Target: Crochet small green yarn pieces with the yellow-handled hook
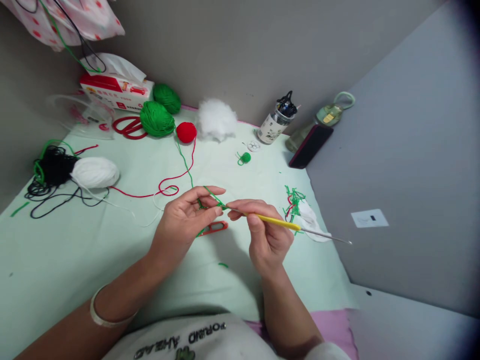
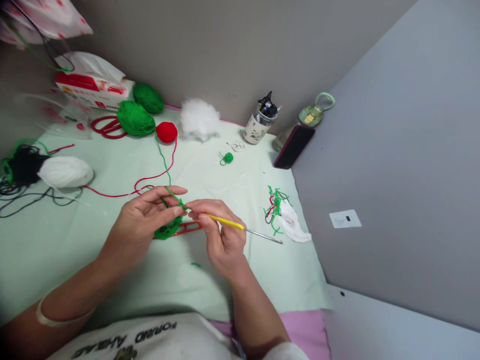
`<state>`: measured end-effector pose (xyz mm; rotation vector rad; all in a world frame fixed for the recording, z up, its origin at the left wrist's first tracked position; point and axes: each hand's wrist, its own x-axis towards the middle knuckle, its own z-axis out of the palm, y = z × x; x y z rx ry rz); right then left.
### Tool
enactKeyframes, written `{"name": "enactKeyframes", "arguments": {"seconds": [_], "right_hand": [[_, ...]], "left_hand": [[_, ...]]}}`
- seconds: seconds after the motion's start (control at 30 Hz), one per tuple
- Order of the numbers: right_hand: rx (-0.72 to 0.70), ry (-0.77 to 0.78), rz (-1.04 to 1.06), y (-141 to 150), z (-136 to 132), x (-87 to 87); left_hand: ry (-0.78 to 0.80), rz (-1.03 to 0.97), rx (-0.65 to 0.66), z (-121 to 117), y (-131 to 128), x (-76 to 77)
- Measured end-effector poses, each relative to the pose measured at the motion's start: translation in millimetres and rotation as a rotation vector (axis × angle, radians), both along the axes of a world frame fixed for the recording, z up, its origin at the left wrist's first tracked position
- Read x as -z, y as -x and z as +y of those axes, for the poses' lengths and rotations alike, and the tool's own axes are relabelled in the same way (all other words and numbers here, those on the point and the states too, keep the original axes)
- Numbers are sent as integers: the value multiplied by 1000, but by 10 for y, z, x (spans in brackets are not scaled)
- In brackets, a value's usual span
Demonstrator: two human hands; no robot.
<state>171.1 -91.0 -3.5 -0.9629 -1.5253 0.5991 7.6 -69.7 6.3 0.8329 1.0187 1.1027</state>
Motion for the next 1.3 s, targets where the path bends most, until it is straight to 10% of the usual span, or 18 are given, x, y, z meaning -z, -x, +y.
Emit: {"name": "enactKeyframes", "arguments": {"seconds": [0.77,0.93,1.13,1.3], "right_hand": [[-108,-130,-248,-50,21,-25],[-27,-203,-52,82,8,-33],[-82,70,350,117,144,-304],[18,-207,-54,129,195,-488]], "left_hand": [[-139,239,-6,4,15,-33],[-64,174,36,42,23,-225],[-151,102,124,139,90,-492],[-215,75,81,227,88,-578]]}}
